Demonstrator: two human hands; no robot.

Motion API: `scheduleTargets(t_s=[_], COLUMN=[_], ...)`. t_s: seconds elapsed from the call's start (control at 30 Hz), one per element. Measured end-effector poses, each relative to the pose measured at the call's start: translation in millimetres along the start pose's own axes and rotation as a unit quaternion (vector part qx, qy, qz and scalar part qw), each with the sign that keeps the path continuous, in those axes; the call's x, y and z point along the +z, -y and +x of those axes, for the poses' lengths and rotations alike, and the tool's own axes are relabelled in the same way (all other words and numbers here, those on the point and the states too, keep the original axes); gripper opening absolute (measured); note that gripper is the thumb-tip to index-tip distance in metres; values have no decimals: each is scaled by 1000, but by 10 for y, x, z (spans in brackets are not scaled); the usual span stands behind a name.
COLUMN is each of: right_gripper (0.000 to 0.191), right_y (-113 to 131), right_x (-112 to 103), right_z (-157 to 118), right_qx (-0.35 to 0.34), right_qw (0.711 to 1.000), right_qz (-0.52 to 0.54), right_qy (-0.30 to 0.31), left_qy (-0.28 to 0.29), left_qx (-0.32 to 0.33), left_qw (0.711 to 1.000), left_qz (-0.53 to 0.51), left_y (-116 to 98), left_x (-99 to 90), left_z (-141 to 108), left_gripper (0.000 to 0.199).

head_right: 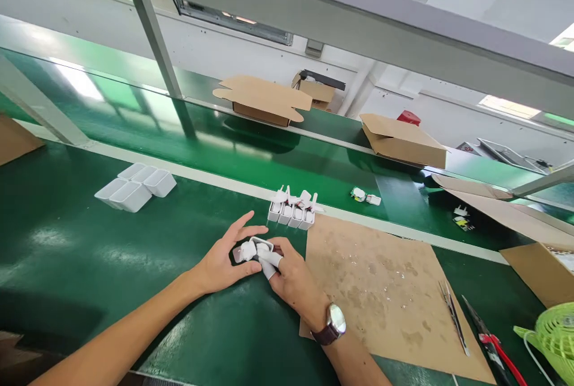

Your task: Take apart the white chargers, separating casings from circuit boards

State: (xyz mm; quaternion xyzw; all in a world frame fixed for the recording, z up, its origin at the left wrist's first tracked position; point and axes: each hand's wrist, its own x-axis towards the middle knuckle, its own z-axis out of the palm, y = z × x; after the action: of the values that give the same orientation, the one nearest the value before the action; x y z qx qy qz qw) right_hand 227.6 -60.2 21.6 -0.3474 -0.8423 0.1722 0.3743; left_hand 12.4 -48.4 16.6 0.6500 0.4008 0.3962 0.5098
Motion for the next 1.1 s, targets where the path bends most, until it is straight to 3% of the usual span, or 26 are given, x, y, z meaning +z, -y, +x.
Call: scheduleTargets(t_s=[0.1,0.23,0.47,0.77,0.93,1.1], right_gripper=[39,41,38,39,36,33], right_y=[-20,28,23,17,5,-7], right_x=[31,-19,37,47,46,35], right_z=[-6,-7,-75,-107,-96,-90], right_qx=[-7,-17,23,48,65,70], right_qw=[1000,999,999,998,996,998], right_qz=[6,7,-35,-44,-40,8], right_qy=[-17,-51,-13,6,46,7], left_qy=[2,-5,-43,-46,-41,-41], left_qx=[-9,25,69,58,53,33], left_qw=[1000,999,994,996,996,998], left_qz=[15,44,75,57,53,41], left_y=[-4,29,88,71,69,68], left_x=[-19,-26,25,-7,-23,-30], left_z=[12,13,35,69,77,83], left_gripper=[104,112,70,64,64,65])
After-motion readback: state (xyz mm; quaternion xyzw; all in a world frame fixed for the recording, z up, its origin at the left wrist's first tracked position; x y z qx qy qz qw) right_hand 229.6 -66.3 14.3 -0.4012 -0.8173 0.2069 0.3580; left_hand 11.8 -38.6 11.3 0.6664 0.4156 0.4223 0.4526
